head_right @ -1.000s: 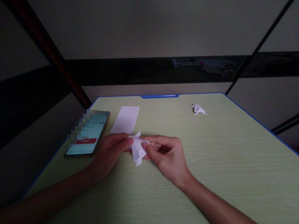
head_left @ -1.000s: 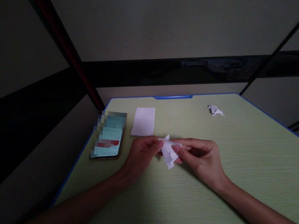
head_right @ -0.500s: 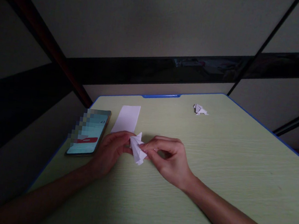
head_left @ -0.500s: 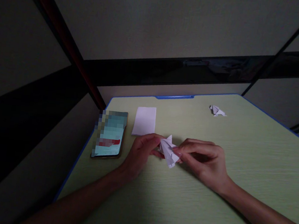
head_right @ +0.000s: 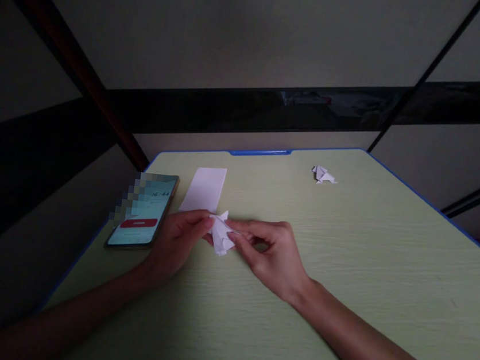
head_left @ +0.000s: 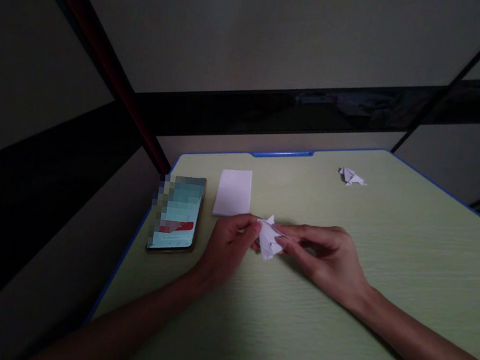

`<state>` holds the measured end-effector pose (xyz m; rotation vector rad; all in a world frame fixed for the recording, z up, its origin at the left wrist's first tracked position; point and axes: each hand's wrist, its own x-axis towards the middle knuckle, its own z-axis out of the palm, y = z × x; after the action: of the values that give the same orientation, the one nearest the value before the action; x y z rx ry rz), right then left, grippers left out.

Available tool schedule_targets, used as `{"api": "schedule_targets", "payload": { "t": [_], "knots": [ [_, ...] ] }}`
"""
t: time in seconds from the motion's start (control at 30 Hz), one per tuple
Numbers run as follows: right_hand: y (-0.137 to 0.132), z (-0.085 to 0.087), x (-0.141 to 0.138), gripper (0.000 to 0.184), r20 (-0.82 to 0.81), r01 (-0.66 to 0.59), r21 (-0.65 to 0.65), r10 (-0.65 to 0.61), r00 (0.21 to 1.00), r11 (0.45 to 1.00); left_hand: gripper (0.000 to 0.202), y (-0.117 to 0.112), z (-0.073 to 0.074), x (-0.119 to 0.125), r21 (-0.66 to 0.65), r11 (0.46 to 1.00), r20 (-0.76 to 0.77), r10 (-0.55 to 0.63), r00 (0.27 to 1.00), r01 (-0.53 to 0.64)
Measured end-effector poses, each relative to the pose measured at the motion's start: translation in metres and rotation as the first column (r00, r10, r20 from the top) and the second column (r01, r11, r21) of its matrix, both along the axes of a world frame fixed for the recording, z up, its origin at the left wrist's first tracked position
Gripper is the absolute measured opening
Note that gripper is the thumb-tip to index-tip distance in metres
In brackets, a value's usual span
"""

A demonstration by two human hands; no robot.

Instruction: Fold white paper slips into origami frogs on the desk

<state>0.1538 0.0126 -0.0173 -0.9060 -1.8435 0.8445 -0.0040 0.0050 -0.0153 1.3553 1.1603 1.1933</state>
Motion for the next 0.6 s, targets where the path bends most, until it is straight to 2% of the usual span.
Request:
{"api": "schedule_targets", "payload": {
  "t": [0.2, 0.37, 0.6],
  "knots": [
    [-0.0016, 0.0009, 0.0004, 0.019, 0.023, -0.051, 0.167, 0.048, 0.999, 0.985, 0.018, -0.0020, 0.0018, 0.0020, 0.014, 1.000, -0.008, 0.021, 1.000, -0.021],
    [-0.0017, 0.0047, 0.0046, 0.026, 0.101, -0.136, 0.343, 0.107, 0.989, 0.929, 0.018, -0.0023, 0.0044, 0.0021, 0.005, 1.000, 0.031, 0.030, 0.999, -0.030],
    [-0.0008, 0.0035, 0.0088, 0.026, 0.147, -0.152, 0.450, 0.095, 0.985, 0.880, 0.016, -0.0023, 0.0014, 0.0028, -0.071, 0.997, 0.121, 0.015, 0.993, -0.007]
  ]
}}
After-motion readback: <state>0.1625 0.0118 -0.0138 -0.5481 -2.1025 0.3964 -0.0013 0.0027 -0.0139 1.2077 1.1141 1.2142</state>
